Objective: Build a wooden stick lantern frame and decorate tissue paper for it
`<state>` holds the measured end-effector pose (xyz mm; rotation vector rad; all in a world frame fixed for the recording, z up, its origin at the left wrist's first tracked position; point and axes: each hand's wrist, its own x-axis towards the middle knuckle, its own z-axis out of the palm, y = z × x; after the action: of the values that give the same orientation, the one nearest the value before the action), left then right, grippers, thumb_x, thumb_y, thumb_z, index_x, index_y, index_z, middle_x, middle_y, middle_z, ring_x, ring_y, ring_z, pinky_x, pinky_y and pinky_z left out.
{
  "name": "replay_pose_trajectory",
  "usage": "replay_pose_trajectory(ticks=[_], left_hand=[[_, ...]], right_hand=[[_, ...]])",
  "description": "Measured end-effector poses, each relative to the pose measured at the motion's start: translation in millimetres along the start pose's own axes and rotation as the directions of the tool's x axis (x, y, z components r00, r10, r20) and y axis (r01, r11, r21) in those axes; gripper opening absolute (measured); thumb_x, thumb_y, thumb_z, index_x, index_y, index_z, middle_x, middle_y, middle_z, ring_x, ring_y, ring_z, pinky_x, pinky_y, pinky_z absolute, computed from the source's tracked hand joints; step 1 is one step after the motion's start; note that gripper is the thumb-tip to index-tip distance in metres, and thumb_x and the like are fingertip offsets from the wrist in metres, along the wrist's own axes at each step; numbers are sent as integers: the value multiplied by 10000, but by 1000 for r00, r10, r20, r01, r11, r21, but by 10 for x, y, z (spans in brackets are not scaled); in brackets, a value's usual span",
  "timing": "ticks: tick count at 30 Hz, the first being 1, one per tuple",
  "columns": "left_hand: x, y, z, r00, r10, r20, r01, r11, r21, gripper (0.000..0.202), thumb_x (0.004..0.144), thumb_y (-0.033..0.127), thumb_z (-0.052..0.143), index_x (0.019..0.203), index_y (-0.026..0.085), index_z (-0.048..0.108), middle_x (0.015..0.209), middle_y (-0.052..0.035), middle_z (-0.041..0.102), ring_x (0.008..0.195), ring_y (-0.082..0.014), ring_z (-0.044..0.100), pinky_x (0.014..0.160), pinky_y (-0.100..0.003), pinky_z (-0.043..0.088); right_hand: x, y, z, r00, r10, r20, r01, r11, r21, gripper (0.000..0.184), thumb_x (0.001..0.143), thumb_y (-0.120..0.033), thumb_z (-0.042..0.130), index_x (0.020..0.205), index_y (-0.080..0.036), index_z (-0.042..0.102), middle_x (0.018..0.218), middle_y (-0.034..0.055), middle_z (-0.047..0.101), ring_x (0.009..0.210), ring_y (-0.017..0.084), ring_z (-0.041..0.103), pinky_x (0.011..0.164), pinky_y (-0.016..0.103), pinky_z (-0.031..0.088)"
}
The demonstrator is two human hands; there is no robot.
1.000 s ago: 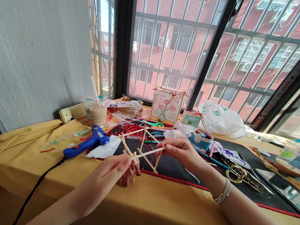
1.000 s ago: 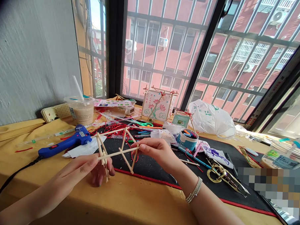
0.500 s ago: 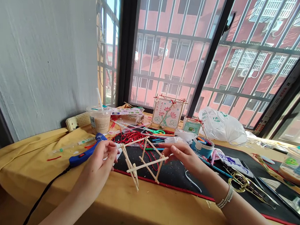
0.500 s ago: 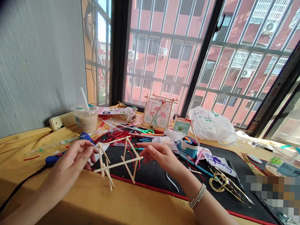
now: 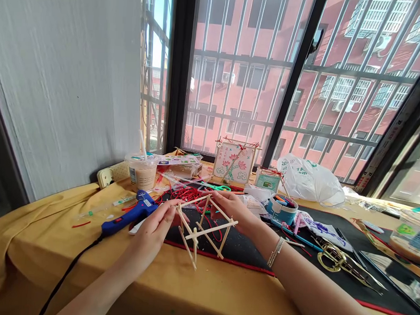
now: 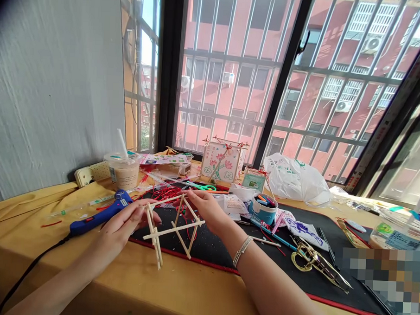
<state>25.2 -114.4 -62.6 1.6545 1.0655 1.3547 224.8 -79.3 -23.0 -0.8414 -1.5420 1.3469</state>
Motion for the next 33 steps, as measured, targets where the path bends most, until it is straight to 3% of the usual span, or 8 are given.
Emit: replay_pose_trajectory(ticks=[6, 15, 21, 33], left_hand=[[18, -25, -14, 998, 56, -25, -55, 997, 55, 497, 801, 570, 435, 1082, 177, 551, 1015, -85, 654, 992, -283, 594, 867, -414, 490], [-13, 35, -28, 994, 113, -5, -113, 990, 85, 464, 841, 543, 375, 1089, 182, 527, 883, -62, 660, 844, -225, 626, 854, -368, 490], [-14, 79, -10, 995, 103, 8, -103, 992, 68, 437, 847, 520, 376, 1075, 181, 529, 868, -54, 658, 804, -209, 619, 823, -330, 492], [0, 61, -4, 997, 77, 6, -78, 993, 90, 404, 838, 532, 386, 1010, 195, 528, 860, -41, 630, 838, -228, 595, 805, -354, 478]], right_hand=[[-7, 84, 8, 999, -49, 1, 49, 996, 74, 397, 695, -523, 651, 916, -195, 685, 687, 7, 615, 560, 77, 480, 524, 184, 437], [-15, 143, 37, 998, -57, 23, 52, 986, 158, 341, 682, -470, 682, 861, -180, 694, 699, 1, 585, 621, 86, 506, 589, 209, 489], [-11, 149, 37, 999, -30, 17, 25, 978, 207, 323, 670, -443, 701, 857, -180, 698, 679, -4, 581, 592, 84, 500, 574, 210, 492], [-22, 109, 41, 999, -25, -23, 30, 976, 217, 292, 658, -409, 710, 824, -169, 710, 654, 1, 589, 570, 83, 511, 535, 193, 483]])
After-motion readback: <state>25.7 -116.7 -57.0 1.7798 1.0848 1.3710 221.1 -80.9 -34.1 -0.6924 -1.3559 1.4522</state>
